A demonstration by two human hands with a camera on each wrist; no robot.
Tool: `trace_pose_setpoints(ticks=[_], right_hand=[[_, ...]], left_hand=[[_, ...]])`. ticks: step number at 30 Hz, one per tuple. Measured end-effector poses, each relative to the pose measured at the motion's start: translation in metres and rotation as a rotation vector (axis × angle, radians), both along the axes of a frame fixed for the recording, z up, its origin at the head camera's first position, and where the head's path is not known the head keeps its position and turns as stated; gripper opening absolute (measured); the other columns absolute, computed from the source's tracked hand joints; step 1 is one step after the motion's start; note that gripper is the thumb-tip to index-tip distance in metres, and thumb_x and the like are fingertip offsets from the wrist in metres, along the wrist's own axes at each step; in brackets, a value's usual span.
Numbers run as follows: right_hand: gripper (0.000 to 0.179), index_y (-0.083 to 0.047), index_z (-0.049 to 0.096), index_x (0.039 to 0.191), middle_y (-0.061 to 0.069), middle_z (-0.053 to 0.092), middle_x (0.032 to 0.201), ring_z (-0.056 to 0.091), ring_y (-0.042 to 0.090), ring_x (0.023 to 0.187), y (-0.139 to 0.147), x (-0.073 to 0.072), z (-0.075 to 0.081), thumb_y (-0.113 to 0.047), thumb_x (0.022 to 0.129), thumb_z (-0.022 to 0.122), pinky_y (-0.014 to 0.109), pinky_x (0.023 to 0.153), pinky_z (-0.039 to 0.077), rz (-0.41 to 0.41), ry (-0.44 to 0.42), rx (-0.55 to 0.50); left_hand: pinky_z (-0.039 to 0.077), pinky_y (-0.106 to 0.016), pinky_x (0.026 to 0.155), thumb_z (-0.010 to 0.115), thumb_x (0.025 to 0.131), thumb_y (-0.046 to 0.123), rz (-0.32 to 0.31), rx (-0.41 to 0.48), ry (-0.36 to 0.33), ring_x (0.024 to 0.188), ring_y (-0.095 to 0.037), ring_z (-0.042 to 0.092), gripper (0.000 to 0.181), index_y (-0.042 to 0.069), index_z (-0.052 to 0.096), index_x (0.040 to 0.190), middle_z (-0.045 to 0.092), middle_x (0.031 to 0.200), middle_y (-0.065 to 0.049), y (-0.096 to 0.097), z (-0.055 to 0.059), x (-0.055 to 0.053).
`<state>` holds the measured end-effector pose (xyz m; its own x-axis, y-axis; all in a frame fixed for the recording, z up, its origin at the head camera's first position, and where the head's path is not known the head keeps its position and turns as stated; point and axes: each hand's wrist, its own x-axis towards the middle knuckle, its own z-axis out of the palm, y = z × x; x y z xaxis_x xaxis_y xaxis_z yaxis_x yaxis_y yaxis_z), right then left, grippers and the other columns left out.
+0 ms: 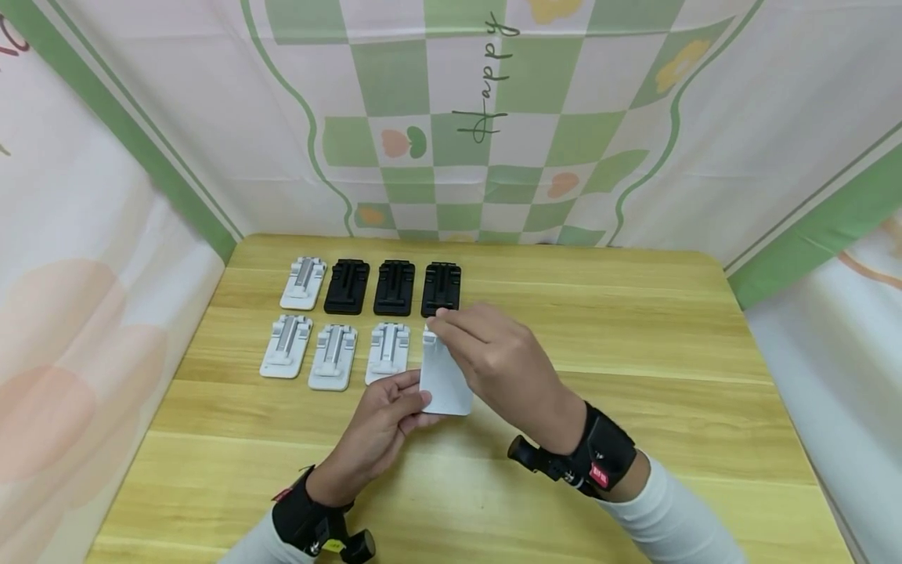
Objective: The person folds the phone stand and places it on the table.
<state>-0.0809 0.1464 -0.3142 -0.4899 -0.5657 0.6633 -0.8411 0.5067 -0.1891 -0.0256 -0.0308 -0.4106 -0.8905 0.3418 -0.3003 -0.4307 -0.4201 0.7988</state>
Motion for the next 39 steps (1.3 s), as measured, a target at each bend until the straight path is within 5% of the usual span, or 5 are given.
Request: trace_pose_setpoints(ticks=[15,27,31,35,39], right_hand=[[0.025,0.003,0.075,0.103,0.012,0.074,0.101,0.068,0.024,0.098,-0.017,0.016,-0.044,0.007,0.080,0.065,0.034,0.085,0.057,0.058,0.185,0.079],[0.025,0.004,0.074,0.103,0.015,0.074,0.102,0.069,0.025,0.094,-0.012,0.017,-0.053,0.005,0.095,0.051,0.033,0.080,0.059,0.058,0.353,0.109],[0.022,0.003,0.073,0.107,0.014,0.072,0.107,0.067,0.025,0.099,-0.011,0.017,-0.053,-0.001,0.091,0.058,0.034,0.085,0.057,0.087,0.160,0.071],[0.043,0.000,0.063,0.124,0.012,0.063,0.124,0.057,0.025,0.115,-0.005,0.020,-0.050,-0.018,0.085,0.068,0.040,0.097,0.050,0.083,-0.209,-0.062],[0.050,-0.003,0.049,0.135,0.011,0.054,0.134,0.048,0.023,0.121,0.003,0.021,-0.044,-0.021,0.090,0.064,0.046,0.102,0.041,-0.069,-0.607,-0.301]], left_hand=[[0.050,-0.037,0.095,0.049,0.098,0.004,0.032,0.127,-0.013,0.123,-0.031,0.054,0.045,-0.012,0.040,0.139,0.049,0.141,-0.024,-0.007,0.008,-0.006],[0.052,-0.037,0.093,0.047,0.099,0.004,0.046,0.116,0.011,0.118,-0.027,0.059,0.041,-0.013,0.044,0.136,0.051,0.139,-0.023,-0.006,0.011,-0.007],[0.050,-0.037,0.095,0.046,0.099,0.003,0.041,0.131,0.010,0.120,-0.028,0.057,0.043,-0.014,0.041,0.139,0.049,0.141,-0.024,-0.006,0.010,-0.007],[0.049,-0.036,0.096,0.047,0.099,0.003,0.051,0.132,0.024,0.122,-0.031,0.055,0.047,-0.014,0.036,0.141,0.048,0.140,-0.027,-0.009,0.010,-0.007],[0.048,-0.037,0.097,0.047,0.097,-0.001,0.073,0.136,0.059,0.122,-0.033,0.055,0.049,-0.014,0.033,0.142,0.047,0.140,-0.030,-0.010,0.014,-0.008]])
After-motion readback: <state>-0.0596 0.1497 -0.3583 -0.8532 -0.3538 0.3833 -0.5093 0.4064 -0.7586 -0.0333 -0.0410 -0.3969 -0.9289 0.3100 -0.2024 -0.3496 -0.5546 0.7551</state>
